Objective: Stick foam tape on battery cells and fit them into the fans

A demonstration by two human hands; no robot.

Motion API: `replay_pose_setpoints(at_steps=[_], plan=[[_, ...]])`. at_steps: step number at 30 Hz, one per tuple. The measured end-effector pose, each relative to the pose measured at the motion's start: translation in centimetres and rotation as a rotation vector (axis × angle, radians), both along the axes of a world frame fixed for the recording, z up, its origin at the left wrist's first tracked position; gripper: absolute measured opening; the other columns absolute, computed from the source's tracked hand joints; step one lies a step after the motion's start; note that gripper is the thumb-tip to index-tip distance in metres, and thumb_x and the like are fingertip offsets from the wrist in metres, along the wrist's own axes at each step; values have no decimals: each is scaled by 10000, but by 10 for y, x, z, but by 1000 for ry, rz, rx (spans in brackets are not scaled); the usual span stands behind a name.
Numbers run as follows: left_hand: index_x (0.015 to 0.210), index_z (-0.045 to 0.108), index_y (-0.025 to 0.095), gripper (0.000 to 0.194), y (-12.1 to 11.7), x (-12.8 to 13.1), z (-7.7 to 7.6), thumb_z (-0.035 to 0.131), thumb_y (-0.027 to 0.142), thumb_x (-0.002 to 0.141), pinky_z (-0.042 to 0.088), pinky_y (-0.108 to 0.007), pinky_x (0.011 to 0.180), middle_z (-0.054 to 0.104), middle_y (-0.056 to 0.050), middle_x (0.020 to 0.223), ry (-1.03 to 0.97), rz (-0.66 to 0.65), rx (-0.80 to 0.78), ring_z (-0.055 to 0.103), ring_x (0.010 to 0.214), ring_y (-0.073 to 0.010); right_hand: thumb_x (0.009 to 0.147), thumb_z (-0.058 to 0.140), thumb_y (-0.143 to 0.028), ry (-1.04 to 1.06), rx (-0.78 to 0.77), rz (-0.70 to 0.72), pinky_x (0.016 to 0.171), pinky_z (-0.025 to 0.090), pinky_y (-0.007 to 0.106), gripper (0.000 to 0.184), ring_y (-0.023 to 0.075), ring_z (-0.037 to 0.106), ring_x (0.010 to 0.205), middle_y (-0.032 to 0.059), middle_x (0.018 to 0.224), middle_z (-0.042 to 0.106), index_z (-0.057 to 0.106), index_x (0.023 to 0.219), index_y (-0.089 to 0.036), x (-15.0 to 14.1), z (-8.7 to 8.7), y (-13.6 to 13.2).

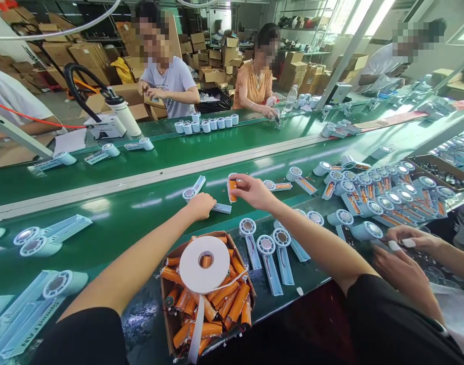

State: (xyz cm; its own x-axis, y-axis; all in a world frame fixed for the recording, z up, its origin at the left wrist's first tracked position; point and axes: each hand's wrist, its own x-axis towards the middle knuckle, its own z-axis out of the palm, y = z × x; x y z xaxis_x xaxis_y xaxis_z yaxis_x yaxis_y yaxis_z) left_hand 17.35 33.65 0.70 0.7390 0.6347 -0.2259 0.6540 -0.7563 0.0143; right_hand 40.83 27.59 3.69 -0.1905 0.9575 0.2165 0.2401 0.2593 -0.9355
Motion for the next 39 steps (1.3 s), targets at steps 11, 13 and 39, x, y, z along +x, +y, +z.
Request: replay_pose_setpoints(at_steps=[11,13,39], plan=[[1149,796,222,448,1,-2,-12,534,-7,867,324,-440,1326,741,-102,1371,-99,-140,-54,647,1344,-228,934,737,-243,-191,-53,-4,936,646,367,424,203,816,950,33,997,849,680,1354,-220,-2,-32,14],[1065,815,223,371,6,7,-16,576,30,857,324,-461,1323,772,-106,1288,-87,-119,-67,666,1303,-250,942,724,-222,-251,-49,5,926,646,359,424,199,814,942,33,995,847,679,1364,-219,-4,-35,12],[1229,707,161,314,13,46,-22,714,397,1021,606,-475,1020,708,-117,1288,32,8,-112,694,1167,-249,1034,660,-298,-991,-25,-19,831,542,303,301,293,804,1040,88,1110,847,722,1325,-257,-13,-34,-11]])
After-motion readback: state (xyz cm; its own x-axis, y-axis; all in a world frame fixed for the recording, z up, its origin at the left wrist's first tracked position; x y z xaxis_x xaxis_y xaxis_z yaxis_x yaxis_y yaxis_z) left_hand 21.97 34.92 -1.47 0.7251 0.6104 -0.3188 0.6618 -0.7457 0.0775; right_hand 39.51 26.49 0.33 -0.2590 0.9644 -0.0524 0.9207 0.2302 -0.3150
